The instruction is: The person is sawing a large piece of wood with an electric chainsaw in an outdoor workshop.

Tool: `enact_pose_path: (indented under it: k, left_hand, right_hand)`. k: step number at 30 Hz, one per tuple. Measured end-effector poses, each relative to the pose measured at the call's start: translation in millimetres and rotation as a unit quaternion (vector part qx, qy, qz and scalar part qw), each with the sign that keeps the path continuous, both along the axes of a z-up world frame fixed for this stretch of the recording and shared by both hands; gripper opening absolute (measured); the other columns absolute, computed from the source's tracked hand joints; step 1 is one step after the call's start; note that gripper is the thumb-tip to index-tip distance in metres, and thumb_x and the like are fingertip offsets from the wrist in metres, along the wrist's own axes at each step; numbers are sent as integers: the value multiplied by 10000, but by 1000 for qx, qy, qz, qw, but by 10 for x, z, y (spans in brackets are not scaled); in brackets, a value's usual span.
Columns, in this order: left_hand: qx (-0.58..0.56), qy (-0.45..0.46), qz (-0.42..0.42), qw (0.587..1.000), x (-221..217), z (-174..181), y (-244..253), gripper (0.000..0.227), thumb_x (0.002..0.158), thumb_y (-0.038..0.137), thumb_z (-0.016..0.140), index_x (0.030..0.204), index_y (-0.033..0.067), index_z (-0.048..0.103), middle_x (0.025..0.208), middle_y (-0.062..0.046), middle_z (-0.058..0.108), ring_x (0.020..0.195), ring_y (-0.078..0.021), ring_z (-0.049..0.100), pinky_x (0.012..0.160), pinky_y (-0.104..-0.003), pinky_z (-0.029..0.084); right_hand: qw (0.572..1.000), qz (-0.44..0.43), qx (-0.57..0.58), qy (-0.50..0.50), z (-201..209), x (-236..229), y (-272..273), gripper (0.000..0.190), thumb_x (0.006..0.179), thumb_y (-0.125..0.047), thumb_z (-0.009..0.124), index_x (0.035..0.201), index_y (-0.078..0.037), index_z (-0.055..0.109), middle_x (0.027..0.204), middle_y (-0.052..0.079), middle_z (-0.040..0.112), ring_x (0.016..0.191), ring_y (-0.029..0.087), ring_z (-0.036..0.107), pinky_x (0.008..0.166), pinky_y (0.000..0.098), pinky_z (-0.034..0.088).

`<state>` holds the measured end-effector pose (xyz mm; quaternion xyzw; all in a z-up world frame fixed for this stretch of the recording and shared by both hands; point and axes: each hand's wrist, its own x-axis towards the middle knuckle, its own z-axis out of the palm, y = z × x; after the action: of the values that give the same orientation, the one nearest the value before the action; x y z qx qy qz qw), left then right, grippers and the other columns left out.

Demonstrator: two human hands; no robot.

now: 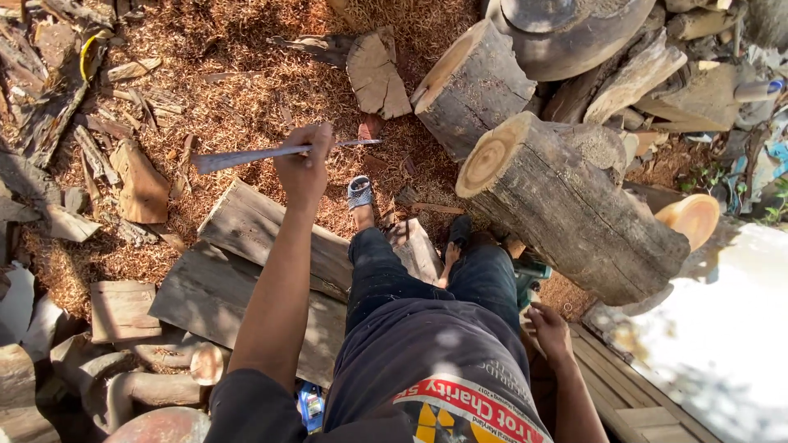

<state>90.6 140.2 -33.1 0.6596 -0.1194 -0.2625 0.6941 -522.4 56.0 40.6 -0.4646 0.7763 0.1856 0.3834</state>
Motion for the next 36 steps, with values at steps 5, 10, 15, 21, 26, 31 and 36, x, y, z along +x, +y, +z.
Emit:
enact_pose_path:
  k: [5, 10, 15, 21, 26, 31, 36]
  left_hand:
    - [74, -25, 10, 997, 57, -69, 170, 341, 990, 414, 714, 856, 102, 746, 688, 31, 663, 594, -47, 575, 498, -236, 451]
    - [163, -33, -16, 986, 264, -16, 172, 420, 1027, 443, 689, 832, 79, 761, 649, -40, 600, 562, -112, 463, 536, -302, 341]
    - [122, -58, -27, 990, 668, 381, -389, 502, 997, 524, 673, 705, 116, 647, 678, 4, 689, 629, -60, 685, 554, -280, 576]
    - [317, -99, -129, 934, 1082, 527, -1693, 567, 966, 633, 590, 687, 140, 595, 634, 32, 605, 469, -94, 504, 438, -301, 366]
    - [363, -84, -146, 916, 1265, 512, -2434, 521, 952, 626, 627, 825, 121, 625, 693, 13, 625, 505, -102, 525, 480, -316, 433]
    - [362, -87, -163, 913, 1480, 17, -2717, 452, 911, 434, 745, 1112, 42, 646, 968, -62, 732, 763, -159, 726, 718, -359, 569]
    - [302, -18, -117, 946, 1349, -135, -2587, 867, 842, 328, 781, 1509, -28, 357, 1335, -167, 667, 1193, -281, 700, 1070, -388, 530]
  right_hand:
    - [997, 50, -7, -56, -126, 285, -57, 424, 972, -299, 662, 1356, -122, 676, 1155, 125, 768, 978, 220, 741, 839, 381, 597]
    - [994, 103, -23, -34, -150, 496, 57, 437, 947, -334, 676, 1335, -134, 681, 1263, 92, 705, 1017, 232, 722, 873, 382, 590]
    - [1000, -6, -13, -7, -76, 554, 151, 459, 944, -350, 667, 1364, -167, 684, 1159, 148, 773, 969, 257, 755, 887, 389, 585]
    - [998, -48, 18, 40, 292, 859, 408, 467, 950, -389, 634, 1383, -223, 685, 1141, 152, 778, 949, 248, 748, 904, 376, 555]
    - [993, -114, -35, -11, 24, 259, 992, 461, 953, -358, 662, 1358, -139, 686, 1172, 151, 780, 1012, 234, 746, 933, 367, 557]
    - [985, -157, -66, -14, 17, 29, 1550, 475, 954, -350, 684, 1355, -94, 667, 1299, 94, 711, 1121, 186, 684, 982, 340, 514]
    - [954, -298, -11, -11, 111, -42, 1975, 442, 958, -321, 682, 1305, -51, 724, 1222, 194, 802, 1065, 310, 764, 902, 409, 606]
